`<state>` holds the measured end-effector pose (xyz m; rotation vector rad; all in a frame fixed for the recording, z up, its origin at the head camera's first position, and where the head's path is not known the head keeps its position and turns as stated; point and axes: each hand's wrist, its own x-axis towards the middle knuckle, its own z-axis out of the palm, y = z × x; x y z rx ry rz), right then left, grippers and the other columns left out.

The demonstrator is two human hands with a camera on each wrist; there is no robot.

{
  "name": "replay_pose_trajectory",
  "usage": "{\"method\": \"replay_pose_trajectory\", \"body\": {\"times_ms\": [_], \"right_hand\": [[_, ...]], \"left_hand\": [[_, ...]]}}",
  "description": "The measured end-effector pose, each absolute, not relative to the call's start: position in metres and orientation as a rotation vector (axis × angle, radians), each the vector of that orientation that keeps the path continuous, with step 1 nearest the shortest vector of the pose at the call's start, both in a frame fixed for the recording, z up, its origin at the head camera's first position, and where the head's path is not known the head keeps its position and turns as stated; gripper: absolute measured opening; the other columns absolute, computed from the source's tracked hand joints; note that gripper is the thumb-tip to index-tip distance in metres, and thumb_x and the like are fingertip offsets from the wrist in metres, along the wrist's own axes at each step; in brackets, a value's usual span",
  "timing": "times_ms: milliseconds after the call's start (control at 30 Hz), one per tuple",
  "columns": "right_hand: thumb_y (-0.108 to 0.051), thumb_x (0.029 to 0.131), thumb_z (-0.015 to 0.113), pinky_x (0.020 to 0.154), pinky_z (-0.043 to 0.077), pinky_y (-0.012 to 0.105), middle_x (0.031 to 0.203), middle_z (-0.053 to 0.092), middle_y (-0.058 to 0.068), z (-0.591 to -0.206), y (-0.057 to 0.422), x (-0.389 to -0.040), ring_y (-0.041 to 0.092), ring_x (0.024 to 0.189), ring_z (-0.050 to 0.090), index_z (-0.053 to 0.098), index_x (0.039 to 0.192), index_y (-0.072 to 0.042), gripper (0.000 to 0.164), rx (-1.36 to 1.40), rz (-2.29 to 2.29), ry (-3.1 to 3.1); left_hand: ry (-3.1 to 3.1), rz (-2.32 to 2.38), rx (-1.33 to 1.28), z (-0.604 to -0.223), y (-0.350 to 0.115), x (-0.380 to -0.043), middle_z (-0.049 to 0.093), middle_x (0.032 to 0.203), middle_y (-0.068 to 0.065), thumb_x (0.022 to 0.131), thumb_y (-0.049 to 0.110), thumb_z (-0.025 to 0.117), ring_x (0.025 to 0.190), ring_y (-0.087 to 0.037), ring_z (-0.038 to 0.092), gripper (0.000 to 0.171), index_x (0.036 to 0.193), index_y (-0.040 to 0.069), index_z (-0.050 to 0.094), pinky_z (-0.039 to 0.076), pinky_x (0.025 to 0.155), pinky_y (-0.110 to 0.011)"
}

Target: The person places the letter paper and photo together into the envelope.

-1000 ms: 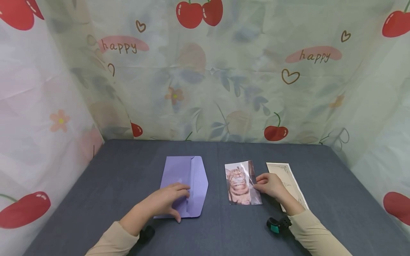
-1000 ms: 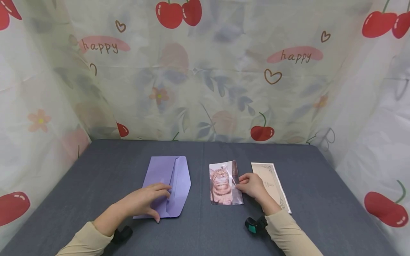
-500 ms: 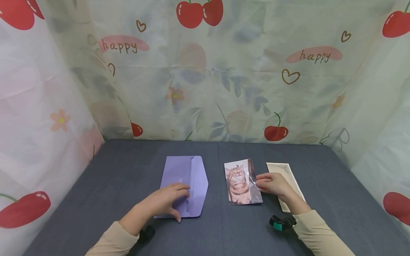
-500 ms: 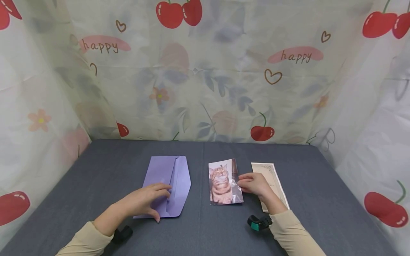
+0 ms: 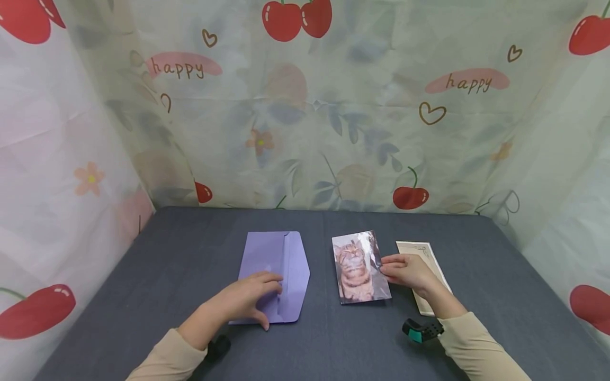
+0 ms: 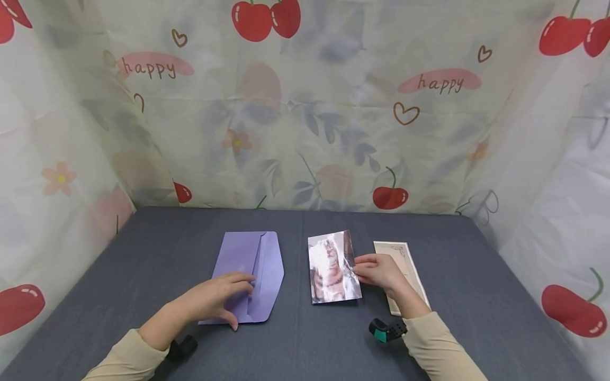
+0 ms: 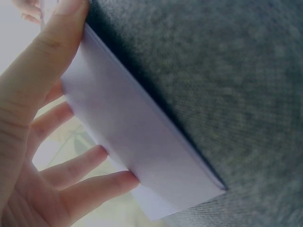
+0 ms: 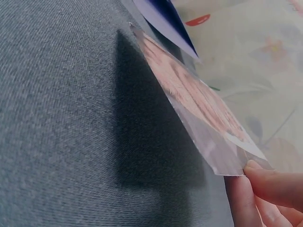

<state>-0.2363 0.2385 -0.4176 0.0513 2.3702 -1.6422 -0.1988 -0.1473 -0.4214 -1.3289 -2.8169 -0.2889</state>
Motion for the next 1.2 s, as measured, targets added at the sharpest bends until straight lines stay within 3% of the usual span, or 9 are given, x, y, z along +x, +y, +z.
{"method": "replay_pose_trajectory", "body": {"times_ms": [433, 967, 1200], "right_hand": [[-0.009, 0.085, 0.065, 0.070, 0.057, 0.022, 0.090, 0.071, 0.001, -0.408, 0.237, -0.237, 0.001, 0.073, 0.061, 0.050, 0.121, 0.016, 0.046, 0.020, -1.634, 2.374], [-0.012, 0.086, 0.064, 0.073, 0.057, 0.024, 0.105, 0.069, 0.016, -0.401, 0.228, -0.238, 0.004, 0.078, 0.063, 0.051, 0.122, 0.013, 0.045, -0.005, -1.604, 2.430], [-0.012, 0.086, 0.065, 0.074, 0.057, 0.025, 0.104, 0.069, 0.015, -0.400, 0.224, -0.238, 0.004, 0.078, 0.064, 0.051, 0.122, 0.013, 0.045, -0.007, -1.626, 2.411]], "left_hand": [[-2.839, -0.296, -1.320, -0.420, -0.147, -0.199, 0.055, 0.129, -0.010, 0.057, 0.038, 0.084, 0.121, -0.033, 0.051, 0.060, 0.104, 0.012, 0.058, 0.043, 0.101, -0.044], [-2.853, -0.298, -1.318, -0.420, -0.146, -0.199, 0.055, 0.130, -0.011, 0.057, 0.039, 0.084, 0.122, -0.037, 0.051, 0.061, 0.105, 0.012, 0.058, 0.041, 0.103, -0.046], [-2.842, -0.298, -1.315, -0.421, -0.146, -0.199, 0.055, 0.130, -0.010, 0.057, 0.039, 0.084, 0.121, -0.034, 0.051, 0.060, 0.104, 0.013, 0.058, 0.043, 0.101, -0.045]]}}
